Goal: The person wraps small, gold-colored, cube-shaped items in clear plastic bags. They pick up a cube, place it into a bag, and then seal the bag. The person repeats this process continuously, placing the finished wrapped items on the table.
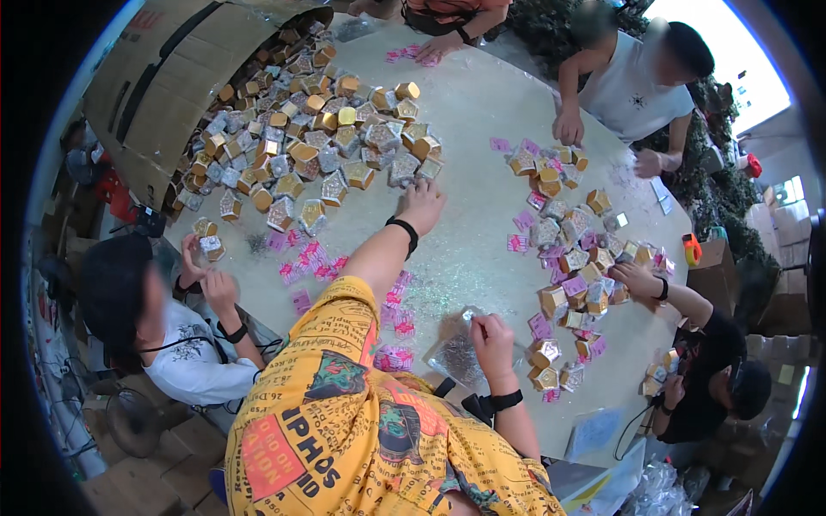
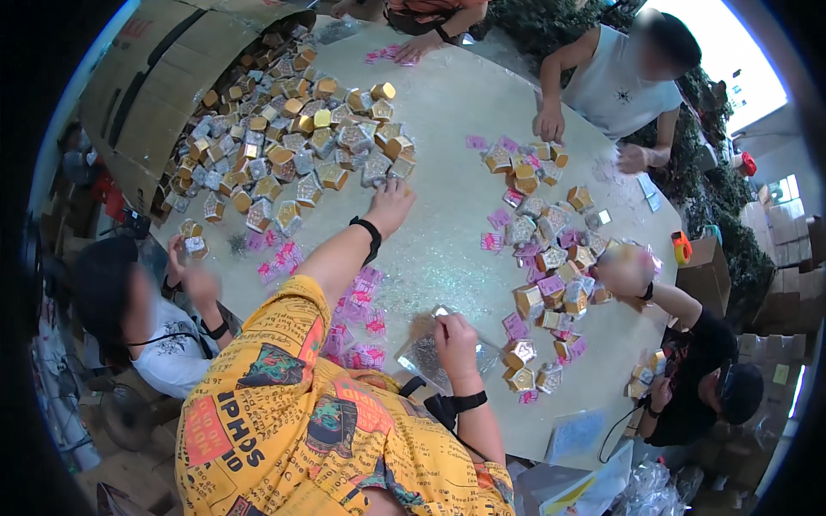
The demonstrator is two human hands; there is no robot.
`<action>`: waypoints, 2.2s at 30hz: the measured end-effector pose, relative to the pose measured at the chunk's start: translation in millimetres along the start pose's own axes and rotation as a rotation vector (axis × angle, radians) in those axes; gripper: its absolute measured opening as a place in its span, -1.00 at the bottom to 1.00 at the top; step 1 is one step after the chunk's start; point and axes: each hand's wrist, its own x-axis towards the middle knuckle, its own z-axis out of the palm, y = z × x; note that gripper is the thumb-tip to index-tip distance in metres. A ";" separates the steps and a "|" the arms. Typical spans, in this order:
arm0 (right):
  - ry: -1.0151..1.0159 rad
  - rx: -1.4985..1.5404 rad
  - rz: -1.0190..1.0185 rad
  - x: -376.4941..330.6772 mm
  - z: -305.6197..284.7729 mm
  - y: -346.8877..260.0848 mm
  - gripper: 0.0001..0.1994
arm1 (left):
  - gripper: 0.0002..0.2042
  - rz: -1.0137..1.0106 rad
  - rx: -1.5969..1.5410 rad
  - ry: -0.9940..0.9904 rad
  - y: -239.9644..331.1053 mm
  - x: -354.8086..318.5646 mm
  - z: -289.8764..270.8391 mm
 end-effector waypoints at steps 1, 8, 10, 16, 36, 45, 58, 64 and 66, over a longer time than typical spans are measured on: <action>0.004 0.001 0.002 1.1 -2.8 0.6 -0.97 | -0.81 0.027 -0.004 0.010 1.8 -1.7 0.8; 0.074 0.033 -0.053 27.4 -8.8 -14.0 -0.98 | -0.65 -0.226 -0.775 0.104 -2.9 -16.9 -53.4; 0.127 0.048 -0.076 38.8 -11.8 -23.6 -0.97 | -0.63 -0.321 -1.121 0.010 4.4 -27.6 -81.4; 0.211 0.117 -0.152 53.6 -14.9 -57.4 -0.97 | -0.72 -0.617 -1.882 -0.359 22.5 -73.4 -134.2; 0.254 -0.044 -0.305 26.5 -32.4 -100.8 -0.95 | -0.71 -0.531 -2.158 -0.494 40.0 -118.4 -154.3; 0.269 -0.091 -0.368 21.6 -30.9 -98.3 -0.93 | -0.71 -0.528 -2.206 -0.517 38.7 -120.0 -143.9; 0.178 -0.248 -0.350 16.1 -31.9 -96.7 -0.88 | -0.74 -0.504 -1.998 -0.312 45.2 -120.2 -140.3; -0.007 0.839 0.148 13.9 -39.3 -78.1 -0.88 | -0.72 -0.446 -2.048 -0.458 49.0 -127.5 -153.9; -0.050 0.930 0.138 11.3 -41.8 -74.2 -0.89 | -0.72 -0.467 -2.078 -0.475 57.2 -130.6 -156.9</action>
